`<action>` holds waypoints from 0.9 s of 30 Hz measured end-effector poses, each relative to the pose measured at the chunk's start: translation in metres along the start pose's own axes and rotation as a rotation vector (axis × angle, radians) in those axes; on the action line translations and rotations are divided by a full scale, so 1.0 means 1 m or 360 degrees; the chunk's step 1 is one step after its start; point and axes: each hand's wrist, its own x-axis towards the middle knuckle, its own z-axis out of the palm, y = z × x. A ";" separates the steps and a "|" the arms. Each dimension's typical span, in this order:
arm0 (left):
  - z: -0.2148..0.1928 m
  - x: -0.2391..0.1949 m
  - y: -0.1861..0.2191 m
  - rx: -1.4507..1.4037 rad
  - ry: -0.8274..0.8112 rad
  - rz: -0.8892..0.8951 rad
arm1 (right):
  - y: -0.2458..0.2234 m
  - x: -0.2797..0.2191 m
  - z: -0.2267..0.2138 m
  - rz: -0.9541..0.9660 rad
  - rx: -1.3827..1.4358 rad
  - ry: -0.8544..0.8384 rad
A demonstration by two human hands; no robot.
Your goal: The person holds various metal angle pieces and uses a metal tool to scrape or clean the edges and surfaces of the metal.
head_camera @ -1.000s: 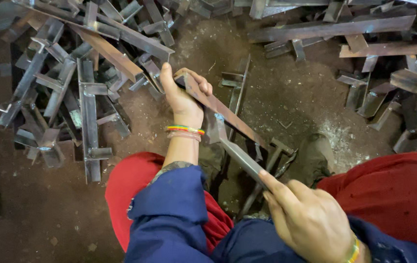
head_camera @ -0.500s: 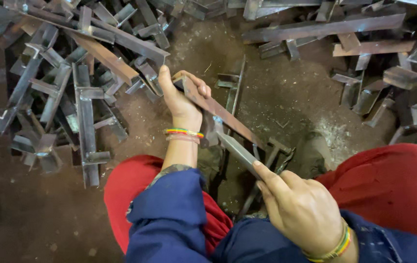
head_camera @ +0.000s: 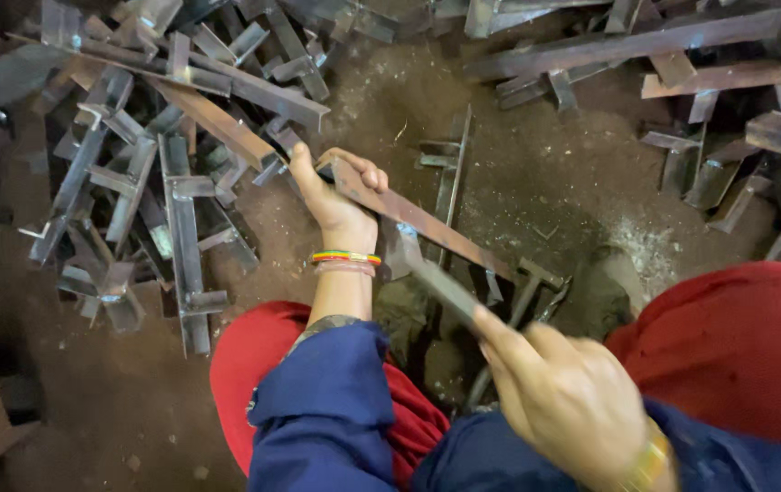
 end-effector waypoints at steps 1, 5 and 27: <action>-0.003 -0.001 -0.001 0.0005 0.0010 -0.0015 | -0.001 0.002 0.004 0.0053 -0.0026 0.0058; -0.004 0.003 -0.002 0.0044 -0.0053 0.0004 | 0.001 -0.002 -0.001 -0.0009 0.0035 0.0073; 0.010 -0.006 -0.003 -0.0002 -0.0030 -0.0022 | -0.002 -0.002 -0.013 0.0018 -0.0015 -0.0099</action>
